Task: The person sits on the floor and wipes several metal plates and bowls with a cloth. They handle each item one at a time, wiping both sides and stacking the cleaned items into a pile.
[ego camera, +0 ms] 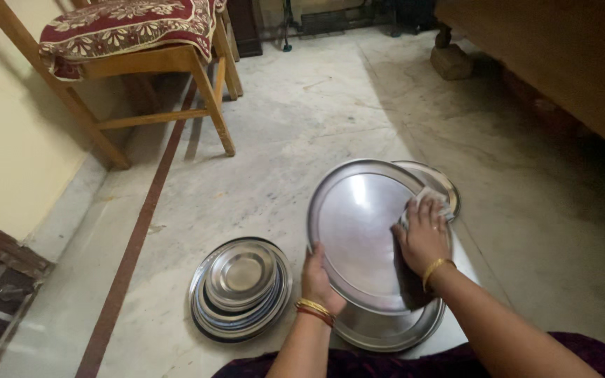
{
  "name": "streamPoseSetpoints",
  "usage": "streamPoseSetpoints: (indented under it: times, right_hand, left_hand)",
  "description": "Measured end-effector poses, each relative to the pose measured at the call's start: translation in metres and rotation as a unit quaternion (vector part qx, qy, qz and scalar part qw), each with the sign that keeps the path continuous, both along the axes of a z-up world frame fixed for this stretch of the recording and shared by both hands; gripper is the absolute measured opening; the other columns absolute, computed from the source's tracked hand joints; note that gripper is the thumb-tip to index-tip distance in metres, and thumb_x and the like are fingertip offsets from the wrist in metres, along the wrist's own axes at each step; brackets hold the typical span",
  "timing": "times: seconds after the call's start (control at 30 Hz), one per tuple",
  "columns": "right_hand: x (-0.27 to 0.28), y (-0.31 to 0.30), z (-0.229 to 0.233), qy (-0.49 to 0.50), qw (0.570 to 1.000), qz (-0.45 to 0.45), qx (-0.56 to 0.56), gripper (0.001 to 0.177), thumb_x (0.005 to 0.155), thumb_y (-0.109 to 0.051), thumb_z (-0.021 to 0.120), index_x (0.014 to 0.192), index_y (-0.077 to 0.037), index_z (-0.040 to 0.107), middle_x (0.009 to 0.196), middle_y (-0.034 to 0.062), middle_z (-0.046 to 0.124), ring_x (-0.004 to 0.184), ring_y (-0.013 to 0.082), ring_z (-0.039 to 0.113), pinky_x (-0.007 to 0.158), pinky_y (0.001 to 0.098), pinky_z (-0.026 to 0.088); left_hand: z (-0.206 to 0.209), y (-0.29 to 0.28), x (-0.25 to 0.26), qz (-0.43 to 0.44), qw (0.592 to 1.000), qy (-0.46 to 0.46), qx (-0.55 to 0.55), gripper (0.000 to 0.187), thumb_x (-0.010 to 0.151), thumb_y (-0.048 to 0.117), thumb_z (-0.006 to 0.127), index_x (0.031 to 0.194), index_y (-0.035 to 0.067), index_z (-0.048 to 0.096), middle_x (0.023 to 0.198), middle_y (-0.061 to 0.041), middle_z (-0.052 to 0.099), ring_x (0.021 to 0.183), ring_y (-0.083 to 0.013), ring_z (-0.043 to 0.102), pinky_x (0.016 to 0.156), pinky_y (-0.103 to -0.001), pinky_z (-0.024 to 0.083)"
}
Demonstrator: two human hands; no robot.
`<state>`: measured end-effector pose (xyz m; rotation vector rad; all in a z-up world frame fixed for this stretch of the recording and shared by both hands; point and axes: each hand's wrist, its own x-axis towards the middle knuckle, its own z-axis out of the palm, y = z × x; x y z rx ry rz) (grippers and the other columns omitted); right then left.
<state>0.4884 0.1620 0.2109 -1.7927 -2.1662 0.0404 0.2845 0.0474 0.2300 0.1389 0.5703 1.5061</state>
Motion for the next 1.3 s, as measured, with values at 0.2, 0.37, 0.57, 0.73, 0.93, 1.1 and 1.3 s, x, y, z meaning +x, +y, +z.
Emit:
streamPoseSetpoints:
  times: [0.2, 0.37, 0.57, 0.73, 0.93, 1.1, 1.3]
  right_hand:
    - [-0.047, 0.036, 0.039, 0.068, 0.984, 0.024, 0.165, 0.078, 0.102, -0.043, 0.045, 0.155, 0.01, 0.024, 0.165, 0.0344, 0.011, 0.155, 0.0453, 0.004, 0.124, 0.053, 0.007]
    - [-0.101, -0.012, 0.062, -0.022, 0.968, 0.196, 0.152, 0.074, 0.098, -0.035, 0.05, 0.152, 0.011, 0.029, 0.164, 0.0334, 0.016, 0.156, 0.0441, 0.008, 0.127, 0.0486, 0.007]
    - [-0.09, -0.1, 0.068, -0.05, 0.877, 0.47, 0.085, 0.072, 0.096, -0.028, 0.049, 0.157, 0.005, 0.029, 0.166, 0.0254, 0.023, 0.156, 0.0362, 0.016, 0.126, 0.0476, 0.009]
    - [-0.038, -0.121, 0.082, -0.03, 0.825, 0.564, -0.036, 0.072, 0.097, -0.03, 0.045, 0.161, -0.002, 0.028, 0.169, 0.0201, 0.025, 0.158, 0.0333, 0.016, 0.126, 0.0507, 0.008]
    - [-0.053, -0.109, 0.087, -0.09, 0.848, 0.522, 0.025, 0.068, 0.101, -0.032, 0.039, 0.161, -0.003, 0.028, 0.17, 0.0166, 0.024, 0.159, 0.0294, 0.017, 0.127, 0.0496, 0.008]
    - [-0.093, -0.063, 0.093, -0.143, 0.88, 0.432, 0.14, 0.072, 0.097, -0.037, 0.041, 0.159, -0.005, 0.025, 0.168, 0.0131, 0.019, 0.155, 0.024, 0.014, 0.123, 0.048, 0.008]
    - [-0.083, 0.002, 0.099, -0.082, 0.952, 0.289, 0.053, 0.072, 0.097, -0.039, 0.041, 0.162, -0.02, 0.017, 0.171, 0.0027, 0.009, 0.157, 0.0246, 0.003, 0.121, 0.0491, 0.004]
  left_hand:
    - [0.008, -0.004, 0.001, -0.055, 0.993, 0.006, 0.104, 0.05, 0.099, 0.034, 0.055, 0.139, 0.004, 0.051, 0.132, -0.018, 0.064, 0.121, -0.0357, 0.063, 0.106, -0.054, 0.051]
    - [0.011, -0.007, -0.006, -0.071, 0.994, 0.044, 0.077, 0.072, 0.095, 0.055, 0.051, 0.147, 0.007, 0.048, 0.143, -0.016, 0.06, 0.132, -0.0328, 0.058, 0.109, -0.049, 0.049]
    - [-0.002, 0.001, -0.023, 0.007, 0.998, 0.052, 0.024, 0.098, 0.087, 0.079, 0.043, 0.151, 0.005, 0.044, 0.149, -0.014, 0.058, 0.137, -0.0307, 0.056, 0.109, -0.047, 0.049]
    - [-0.01, 0.005, -0.035, -0.007, 0.999, -0.018, 0.028, 0.095, 0.086, 0.081, 0.046, 0.144, 0.006, 0.051, 0.128, -0.017, 0.063, 0.106, -0.0336, 0.062, 0.092, -0.049, 0.052]
    - [0.008, -0.001, -0.015, 0.028, 0.999, 0.019, 0.034, 0.094, 0.088, 0.079, 0.041, 0.15, 0.008, 0.051, 0.145, -0.014, 0.057, 0.123, -0.0295, 0.058, 0.104, -0.045, 0.051]
    - [0.024, -0.014, -0.008, -0.006, 0.99, 0.091, 0.105, 0.089, 0.083, 0.077, 0.033, 0.157, 0.026, 0.03, 0.164, -0.005, 0.038, 0.146, -0.0234, 0.044, 0.115, -0.044, 0.043]
    - [0.029, -0.01, -0.01, 0.01, 0.99, 0.117, 0.075, 0.089, 0.089, 0.069, 0.046, 0.152, 0.005, 0.041, 0.15, -0.016, 0.055, 0.134, -0.0309, 0.057, 0.11, -0.047, 0.048]
